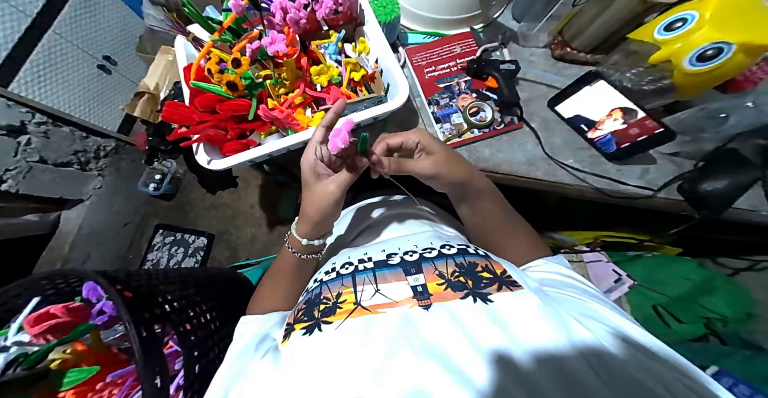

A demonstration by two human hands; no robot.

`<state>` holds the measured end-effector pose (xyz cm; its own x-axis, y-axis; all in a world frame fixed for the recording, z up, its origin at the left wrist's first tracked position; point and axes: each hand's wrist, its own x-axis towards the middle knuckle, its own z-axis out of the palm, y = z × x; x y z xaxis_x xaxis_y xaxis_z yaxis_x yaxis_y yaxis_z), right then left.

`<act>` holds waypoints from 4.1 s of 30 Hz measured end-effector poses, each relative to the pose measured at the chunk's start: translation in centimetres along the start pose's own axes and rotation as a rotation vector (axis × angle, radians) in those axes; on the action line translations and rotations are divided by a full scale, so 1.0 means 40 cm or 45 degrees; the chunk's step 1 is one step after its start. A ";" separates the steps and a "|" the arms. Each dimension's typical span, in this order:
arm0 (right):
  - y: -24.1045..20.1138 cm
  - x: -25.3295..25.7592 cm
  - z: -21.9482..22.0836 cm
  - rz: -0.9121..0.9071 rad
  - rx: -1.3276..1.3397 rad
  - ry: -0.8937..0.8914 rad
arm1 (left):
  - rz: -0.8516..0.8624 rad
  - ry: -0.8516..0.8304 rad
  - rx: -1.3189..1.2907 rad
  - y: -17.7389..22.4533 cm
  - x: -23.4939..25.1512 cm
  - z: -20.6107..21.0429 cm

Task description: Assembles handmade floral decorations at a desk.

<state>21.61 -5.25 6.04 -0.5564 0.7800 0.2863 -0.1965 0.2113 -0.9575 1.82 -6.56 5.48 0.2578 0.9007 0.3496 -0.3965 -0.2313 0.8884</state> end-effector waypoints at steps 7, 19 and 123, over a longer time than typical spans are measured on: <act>0.003 -0.014 0.008 0.037 -0.281 0.246 | 0.135 0.035 0.341 -0.019 0.010 -0.011; 0.005 -0.009 0.023 0.042 0.070 0.121 | 0.145 0.003 0.126 -0.009 0.005 -0.002; 0.028 -0.015 0.067 -0.188 -0.076 0.246 | -0.066 0.033 -0.071 -0.016 0.002 0.005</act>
<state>19.58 -7.07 4.90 -0.3591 0.8351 0.4167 -0.2132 0.3613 -0.9078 2.25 -6.40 5.01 0.2567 0.9202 0.2953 -0.4322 -0.1640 0.8867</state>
